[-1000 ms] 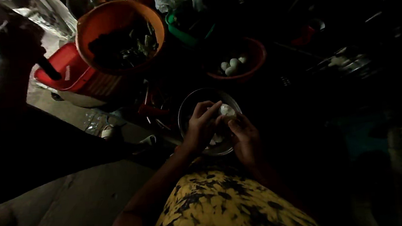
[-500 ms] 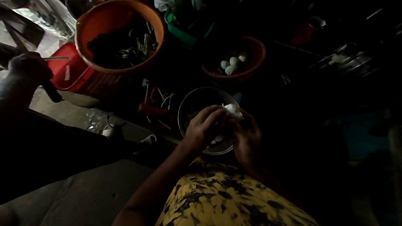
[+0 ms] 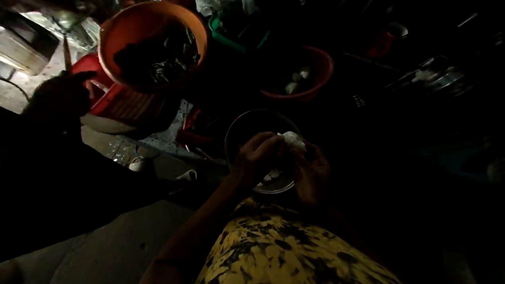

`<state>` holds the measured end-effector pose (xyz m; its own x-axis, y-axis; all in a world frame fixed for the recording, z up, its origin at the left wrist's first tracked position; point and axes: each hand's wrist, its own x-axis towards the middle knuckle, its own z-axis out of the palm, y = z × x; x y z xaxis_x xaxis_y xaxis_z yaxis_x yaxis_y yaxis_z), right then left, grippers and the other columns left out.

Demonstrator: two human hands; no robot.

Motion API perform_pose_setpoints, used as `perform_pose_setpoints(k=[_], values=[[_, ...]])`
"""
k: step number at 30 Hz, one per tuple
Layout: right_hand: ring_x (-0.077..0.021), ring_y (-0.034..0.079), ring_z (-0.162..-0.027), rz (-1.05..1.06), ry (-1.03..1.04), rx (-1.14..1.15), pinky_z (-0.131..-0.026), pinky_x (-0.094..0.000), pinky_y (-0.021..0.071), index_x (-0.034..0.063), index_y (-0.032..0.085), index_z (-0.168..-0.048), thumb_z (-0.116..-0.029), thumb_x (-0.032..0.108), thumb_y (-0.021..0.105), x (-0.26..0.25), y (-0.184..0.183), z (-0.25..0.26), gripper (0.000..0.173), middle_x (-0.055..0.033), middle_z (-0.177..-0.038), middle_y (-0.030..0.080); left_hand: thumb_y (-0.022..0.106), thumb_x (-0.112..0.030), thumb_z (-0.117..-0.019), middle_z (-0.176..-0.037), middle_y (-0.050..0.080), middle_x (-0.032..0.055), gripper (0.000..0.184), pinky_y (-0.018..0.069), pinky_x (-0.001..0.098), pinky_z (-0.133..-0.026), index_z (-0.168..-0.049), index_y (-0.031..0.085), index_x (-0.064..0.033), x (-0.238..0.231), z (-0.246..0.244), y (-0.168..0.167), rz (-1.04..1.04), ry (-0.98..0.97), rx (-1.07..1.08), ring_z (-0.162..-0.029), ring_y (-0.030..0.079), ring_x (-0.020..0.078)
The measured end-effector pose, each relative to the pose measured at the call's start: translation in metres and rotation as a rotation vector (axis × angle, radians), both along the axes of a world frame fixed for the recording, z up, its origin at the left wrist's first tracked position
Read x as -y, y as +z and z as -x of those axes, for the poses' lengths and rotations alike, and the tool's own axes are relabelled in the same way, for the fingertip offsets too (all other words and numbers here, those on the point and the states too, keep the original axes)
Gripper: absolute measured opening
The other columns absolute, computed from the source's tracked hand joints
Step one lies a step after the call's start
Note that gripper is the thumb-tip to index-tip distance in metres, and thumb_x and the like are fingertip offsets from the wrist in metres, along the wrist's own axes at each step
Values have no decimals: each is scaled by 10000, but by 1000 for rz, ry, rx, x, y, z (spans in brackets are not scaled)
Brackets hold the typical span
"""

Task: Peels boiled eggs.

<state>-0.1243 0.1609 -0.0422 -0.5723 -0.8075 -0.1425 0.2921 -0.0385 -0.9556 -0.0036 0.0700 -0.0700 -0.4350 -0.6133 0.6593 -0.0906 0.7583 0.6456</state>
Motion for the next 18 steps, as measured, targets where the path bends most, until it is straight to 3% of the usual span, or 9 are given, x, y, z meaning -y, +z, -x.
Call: perform_pose_setpoints(k=[5, 10, 12, 14, 16, 17, 18], values=[[-112, 717, -823, 8, -8, 51, -751, -286, 631, 9, 580, -1172, -940, 42, 665, -2, -5, 2, 249, -34, -948, 710, 708, -38, -911, -1031, 705, 168, 158, 584, 245, -853, -1048, 723, 41, 2, 1, -2, 46, 19, -15, -927, 705, 175], [-143, 728, -819, -72, -2, 169, -782, -326, 641, 0, 580, -1144, -1024, 55, 526, -2, 0, 1, 143, -55, -944, 718, 713, -26, -901, -1014, 709, 173, 162, 587, 245, -842, -1038, 712, 61, 2, 1, -5, 17, 26, -30, -905, 708, 172], [-172, 743, -839, -59, 21, 269, -807, -337, 640, 2, 575, -1140, -1055, 85, 449, -4, -2, 4, 173, -80, -966, 735, 706, -52, -916, -1004, 705, 164, 145, 589, 251, -840, -1024, 710, 45, 4, 1, -11, 18, 46, 3, -906, 706, 176], [-191, 738, -853, -66, 33, 365, -819, -335, 633, -14, 580, -1165, -1076, 147, 446, -3, -1, 6, 228, -113, -984, 725, 684, -103, -944, -1002, 710, 147, 132, 584, 303, -889, -996, 720, 12, 5, 1, -18, 4, 88, 80, -958, 706, 212], [-190, 735, -867, -94, 42, 395, -826, -325, 627, -14, 591, -1198, -1088, 191, 449, -2, 2, 7, 272, -123, -1000, 724, 610, -146, -995, -1076, 748, 123, 188, 504, 475, -1054, -1001, 752, -24, 5, 1, -19, -69, 97, 168, -1132, 689, 279], [-192, 734, -864, -111, 44, 394, -820, -326, 625, -15, 589, -1204, -1091, 197, 445, -1, 3, 7, 280, -127, -997, 725, 557, -179, -1027, -1132, 744, 120, 253, 436, 540, -1103, -1071, 755, -28, 4, 0, -17, -152, 61, 189, -1198, 658, 295], [-198, 732, -869, -125, 53, 397, -820, -332, 624, -16, 574, -1224, -1095, 198, 439, -1, 1, 8, 285, -131, -1007, 720, 530, -226, -1050, -1163, 736, 119, 309, 430, 531, -1106, -1154, 741, -26, 2, -1, -11, -254, 28, 201, -1206, 650, 283]])
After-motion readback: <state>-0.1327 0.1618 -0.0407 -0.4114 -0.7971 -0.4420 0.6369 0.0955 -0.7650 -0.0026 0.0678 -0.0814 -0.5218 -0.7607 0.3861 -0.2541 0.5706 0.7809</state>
